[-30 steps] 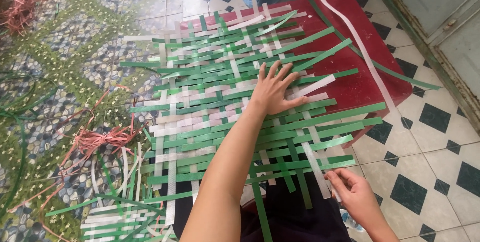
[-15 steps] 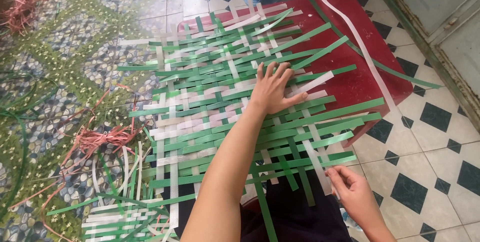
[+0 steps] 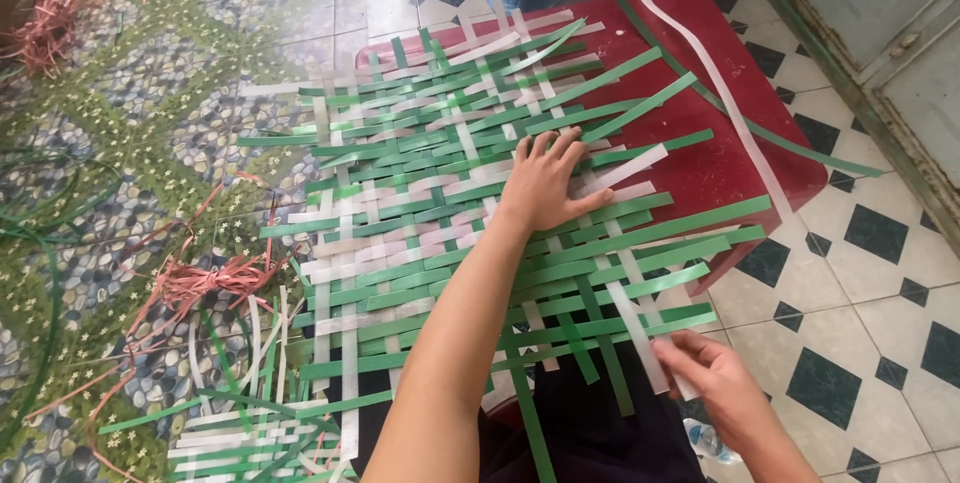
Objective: The person is weaving green and white plastic strips together on a low red table to create a woven mat or bag component.
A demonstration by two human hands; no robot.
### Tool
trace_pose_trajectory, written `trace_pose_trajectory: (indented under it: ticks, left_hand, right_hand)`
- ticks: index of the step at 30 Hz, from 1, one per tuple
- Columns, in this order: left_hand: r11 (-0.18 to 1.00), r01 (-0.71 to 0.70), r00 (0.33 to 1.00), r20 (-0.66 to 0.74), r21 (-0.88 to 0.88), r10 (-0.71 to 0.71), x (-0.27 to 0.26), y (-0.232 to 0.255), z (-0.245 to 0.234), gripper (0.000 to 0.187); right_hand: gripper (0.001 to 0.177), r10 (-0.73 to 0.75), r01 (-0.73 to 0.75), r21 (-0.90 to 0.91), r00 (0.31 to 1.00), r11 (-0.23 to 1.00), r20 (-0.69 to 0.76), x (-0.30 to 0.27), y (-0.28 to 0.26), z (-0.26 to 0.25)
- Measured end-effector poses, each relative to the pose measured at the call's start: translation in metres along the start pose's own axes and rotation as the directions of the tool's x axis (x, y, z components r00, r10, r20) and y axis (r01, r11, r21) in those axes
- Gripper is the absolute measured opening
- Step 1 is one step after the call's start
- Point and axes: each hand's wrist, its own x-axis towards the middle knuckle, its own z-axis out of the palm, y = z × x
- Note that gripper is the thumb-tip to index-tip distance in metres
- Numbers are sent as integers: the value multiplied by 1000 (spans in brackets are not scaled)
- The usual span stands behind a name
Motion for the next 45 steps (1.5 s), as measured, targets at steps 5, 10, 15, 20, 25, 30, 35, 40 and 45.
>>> trace_pose_trajectory:
  ticks: [5, 10, 15, 20, 25, 30, 35, 40, 45]
  left_hand:
    - [1000, 29, 1000, 1, -9, -29, -1, 2, -1, 82]
    - [998, 43, 999, 4, 37, -43, 1, 2, -1, 84]
    - [997, 66, 997, 38, 44, -67, 1, 4, -2, 89]
    - [999, 48, 998, 47, 0, -48, -1, 5, -8, 97]
    - [1000, 18, 999, 31, -16, -17, -1, 2, -3, 99]
    - [1000, 29, 999, 29, -7, -29, 0, 4, -7, 101]
    - [993, 115, 992, 63, -23, -113, -1, 7, -11, 97]
    - [994, 112, 993, 38, -18, -111, -2, 6, -10, 98]
    - [994, 109, 992, 59, -18, -108, -3, 5, -10, 100]
  right_hand:
    - [27, -67, 71, -97, 997, 993, 44, 4, 11, 6]
    - [24, -78, 83, -155, 996, 984, 36, -8, -2, 18]
    - [23, -10, 13, -255, 1000, 967, 12, -23, -26, 26]
    - [33, 27, -2, -468, 999, 884, 47, -17, -30, 13]
    - [37, 27, -2, -304, 997, 953, 79, -7, -19, 10]
    - [31, 115, -99, -236, 992, 967, 55, -8, -31, 21]
    - [32, 110, -106, -361, 994, 926, -8, -12, -35, 27]
    - [26, 145, -134, -308, 989, 942, 15, -5, -30, 28]
    - [20, 144, -119, -270, 987, 955, 76, -11, -33, 34]
